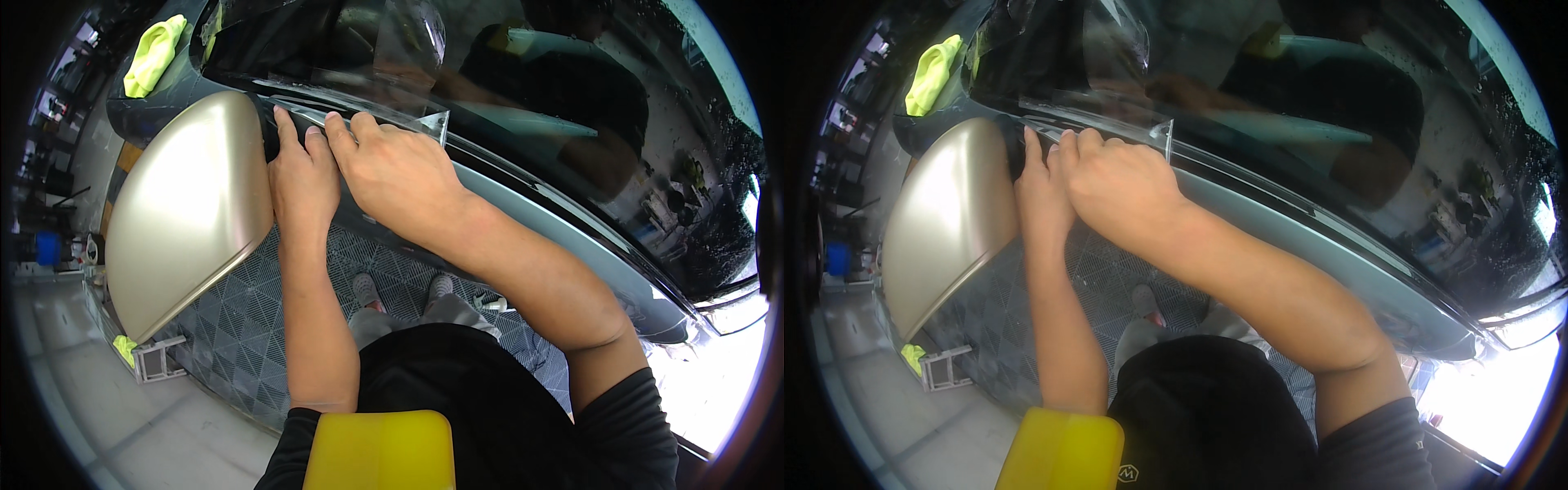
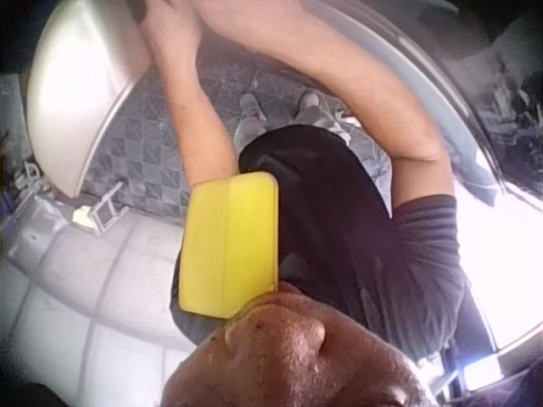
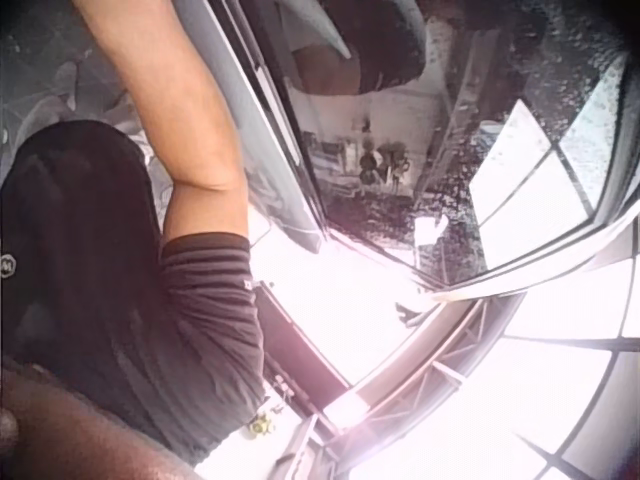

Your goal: The person applies a protective film to the side of a car, using a yellow squeegee to smooth the surface and a metal blade to trim excess material along the door edge and side mirror. They wipe the area with a cloth and use a spray bottle to apply liquid during the process.

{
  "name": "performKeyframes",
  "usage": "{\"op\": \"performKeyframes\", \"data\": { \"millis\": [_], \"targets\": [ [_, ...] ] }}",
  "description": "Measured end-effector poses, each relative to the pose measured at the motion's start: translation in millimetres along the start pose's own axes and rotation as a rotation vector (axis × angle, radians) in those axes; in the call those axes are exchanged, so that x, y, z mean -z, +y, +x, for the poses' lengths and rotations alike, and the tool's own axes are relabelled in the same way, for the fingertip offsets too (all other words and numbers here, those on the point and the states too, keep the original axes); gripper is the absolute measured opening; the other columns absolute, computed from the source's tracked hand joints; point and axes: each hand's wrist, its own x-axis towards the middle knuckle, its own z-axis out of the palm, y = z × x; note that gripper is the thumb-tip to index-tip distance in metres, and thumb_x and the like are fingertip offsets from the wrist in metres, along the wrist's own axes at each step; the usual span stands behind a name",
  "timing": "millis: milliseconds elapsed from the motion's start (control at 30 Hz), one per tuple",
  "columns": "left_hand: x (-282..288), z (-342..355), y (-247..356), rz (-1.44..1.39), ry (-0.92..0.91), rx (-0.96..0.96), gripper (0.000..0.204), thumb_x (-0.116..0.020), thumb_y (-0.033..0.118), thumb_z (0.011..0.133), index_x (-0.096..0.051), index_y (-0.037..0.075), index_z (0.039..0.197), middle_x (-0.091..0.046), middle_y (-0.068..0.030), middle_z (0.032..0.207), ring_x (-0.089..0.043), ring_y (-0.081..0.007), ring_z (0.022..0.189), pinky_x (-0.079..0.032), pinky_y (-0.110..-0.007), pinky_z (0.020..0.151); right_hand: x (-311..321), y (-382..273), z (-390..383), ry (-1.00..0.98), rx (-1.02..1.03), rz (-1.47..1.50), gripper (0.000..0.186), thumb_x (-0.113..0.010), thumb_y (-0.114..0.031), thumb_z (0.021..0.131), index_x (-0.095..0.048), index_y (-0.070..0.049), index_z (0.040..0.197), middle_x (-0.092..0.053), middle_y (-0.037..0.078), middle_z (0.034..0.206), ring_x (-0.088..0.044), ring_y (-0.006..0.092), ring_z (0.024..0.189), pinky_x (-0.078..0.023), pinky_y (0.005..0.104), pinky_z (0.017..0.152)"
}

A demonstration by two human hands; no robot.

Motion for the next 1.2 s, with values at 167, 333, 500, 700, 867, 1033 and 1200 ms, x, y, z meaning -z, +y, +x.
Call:
{"op": "performKeyframes", "data": {
  "millis": [167, 333, 500, 700, 867, 1033, 1200],
  "targets": [
    [2.5, -2.9, 5.0, -0.007, 0.003, -0.013, 0.065, -0.042, 0.034, 0.1, -0.032, -0.006, 0.15, -0.069, -0.0291, 0.083, -0.069, -0.0444, 0.085, -0.052, -0.048, 0.081, 1.4, -0.3, 0.7, 0.0, -0.017, -0.027, 0.045, -0.063, -0.009, 0.081, -0.057, 0.007, 0.123, -0.064, 0.015, 0.088, -0.071, 0.0266, 0.069, -0.056, 0.0335, 0.055],
    [1.7, -3.1, 2.9, 0.004, 0.012, -0.038, 0.064, -0.044, 0.032, 0.1, -0.032, -0.007, 0.149, -0.068, -0.0298, 0.081, -0.069, -0.0423, 0.084, -0.053, -0.047, 0.077, 2.4, -3.7, 4.5, 0.006, -0.025, -0.111, 0.039, -0.063, -0.012, 0.08, -0.062, 0.009, 0.114, -0.066, 0.014, 0.082, -0.069, 0.0238, 0.07, -0.056, 0.0323, 0.055],
    [-7.3, -37.3, -14.6, -0.06, 0.059, -0.312, 0.062, -0.055, 0.019, 0.096, -0.033, -0.007, 0.149, -0.065, -0.0184, 0.075, -0.068, -0.0326, 0.072, -0.052, -0.042, 0.066, 2.4, 1.4, 8.6, 0.019, 0.086, -0.263, 0.033, -0.064, -0.015, 0.076, -0.067, 0.009, 0.098, -0.066, 0.014, 0.079, -0.066, 0.0208, 0.071, -0.054, 0.0316, 0.053],
    [12.5, -105.2, -107.7, -0.055, -0.325, -0.304, 0.038, -0.063, 0.016, 0.094, -0.062, 0.003, 0.13, -0.061, -0.0118, 0.082, -0.06, -0.0241, 0.067, -0.05, -0.035, 0.064, 15.7, -7.7, -2.3, 0.073, 0.036, -0.078, 0.051, -0.065, -0.011, 0.074, -0.059, 0.007, 0.122, -0.058, 0.008, 0.082, -0.063, 0.0217, 0.075, -0.053, 0.0311, 0.059],
    [182.9, -51.2, -250.8, 0.196, -0.094, 0.216, 0.029, -0.063, 0.016, 0.096, -0.066, 0.003, 0.122, -0.065, -0.0102, 0.1, -0.062, -0.0202, 0.085, -0.049, -0.033, 0.079, 38.9, -9.2, -24.3, 0.021, -0.026, -0.007, 0.044, -0.061, -0.008, 0.077, -0.059, 0.008, 0.117, -0.056, 0.009, 0.084, -0.062, 0.02, 0.074, -0.052, 0.0307, 0.056],
    [296.2, 74.1, -153.6, 0.019, 0.106, -0.259, 0.029, -0.063, 0.012, 0.097, -0.064, 0.002, 0.124, -0.065, -0.0064, 0.112, -0.061, -0.0147, 0.099, -0.047, -0.029, 0.091, 24.2, -18.5, -36.7, 0.129, -0.098, 0.073, 0.037, -0.062, -0.005, 0.075, -0.06, 0.003, 0.111, -0.056, 0.008, 0.082, -0.059, 0.0212, 0.07, -0.049, 0.0322, 0.058],
    [232.5, 131.5, 19.1, 0.248, -0.429, -1.032, 0.04, -0.067, 0.007, 0.089, -0.062, 0.001, 0.127, -0.063, -0.0089, 0.114, -0.058, -0.0179, 0.108, -0.045, -0.03, 0.095, -0.6, -31.9, -45.9, 0.309, -0.269, 0.028, 0.037, -0.064, 0.001, 0.072, -0.062, 0.0, 0.109, -0.056, 0.007, 0.079, -0.057, 0.0229, 0.07, -0.046, 0.0342, 0.062]
  ]
}}
